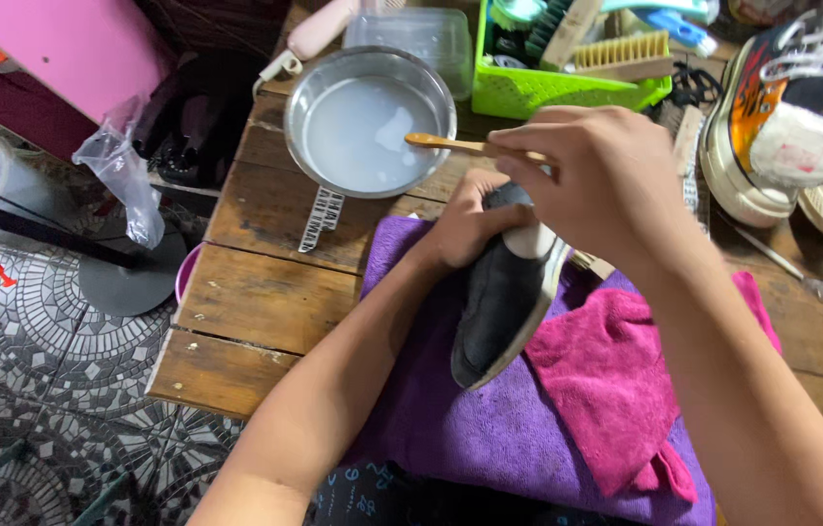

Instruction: The person scrubs a black and white sneaker with a small brush, repeatedly dipping the brush into a metal bowl of water. They clean the upper, side, and sole of the shoe while holding it on a purple towel.

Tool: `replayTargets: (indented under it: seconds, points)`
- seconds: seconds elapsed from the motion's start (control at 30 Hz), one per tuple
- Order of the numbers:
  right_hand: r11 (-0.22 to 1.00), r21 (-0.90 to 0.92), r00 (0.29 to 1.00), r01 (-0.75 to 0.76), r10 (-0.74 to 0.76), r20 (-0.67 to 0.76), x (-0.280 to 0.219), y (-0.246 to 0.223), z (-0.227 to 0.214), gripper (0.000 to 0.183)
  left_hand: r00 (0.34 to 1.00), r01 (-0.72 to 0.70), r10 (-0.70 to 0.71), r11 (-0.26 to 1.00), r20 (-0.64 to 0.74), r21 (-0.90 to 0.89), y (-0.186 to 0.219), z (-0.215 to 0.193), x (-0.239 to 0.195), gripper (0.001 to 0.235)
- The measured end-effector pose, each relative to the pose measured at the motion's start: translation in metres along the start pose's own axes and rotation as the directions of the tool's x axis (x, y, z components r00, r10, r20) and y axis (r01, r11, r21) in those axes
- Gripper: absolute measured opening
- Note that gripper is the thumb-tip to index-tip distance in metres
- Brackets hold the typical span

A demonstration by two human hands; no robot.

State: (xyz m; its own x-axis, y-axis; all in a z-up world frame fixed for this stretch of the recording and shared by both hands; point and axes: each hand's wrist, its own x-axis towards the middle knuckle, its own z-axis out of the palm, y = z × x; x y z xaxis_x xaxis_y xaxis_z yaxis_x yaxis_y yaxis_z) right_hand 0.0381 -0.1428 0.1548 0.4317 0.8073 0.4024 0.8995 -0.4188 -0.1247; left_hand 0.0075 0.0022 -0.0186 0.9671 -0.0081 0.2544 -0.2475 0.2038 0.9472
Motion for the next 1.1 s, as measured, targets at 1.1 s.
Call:
replayTargets:
  seconds: [1.1]
  points:
    - [0.925, -0.251, 0.891, -0.286, 0.353, 0.285, 0.06, -0.01, 0.052, 0.013, 0.994, -0.113, 0.113, 0.991, 0.0, -0.076, -0.075, -0.013, 0.015, 0.08]
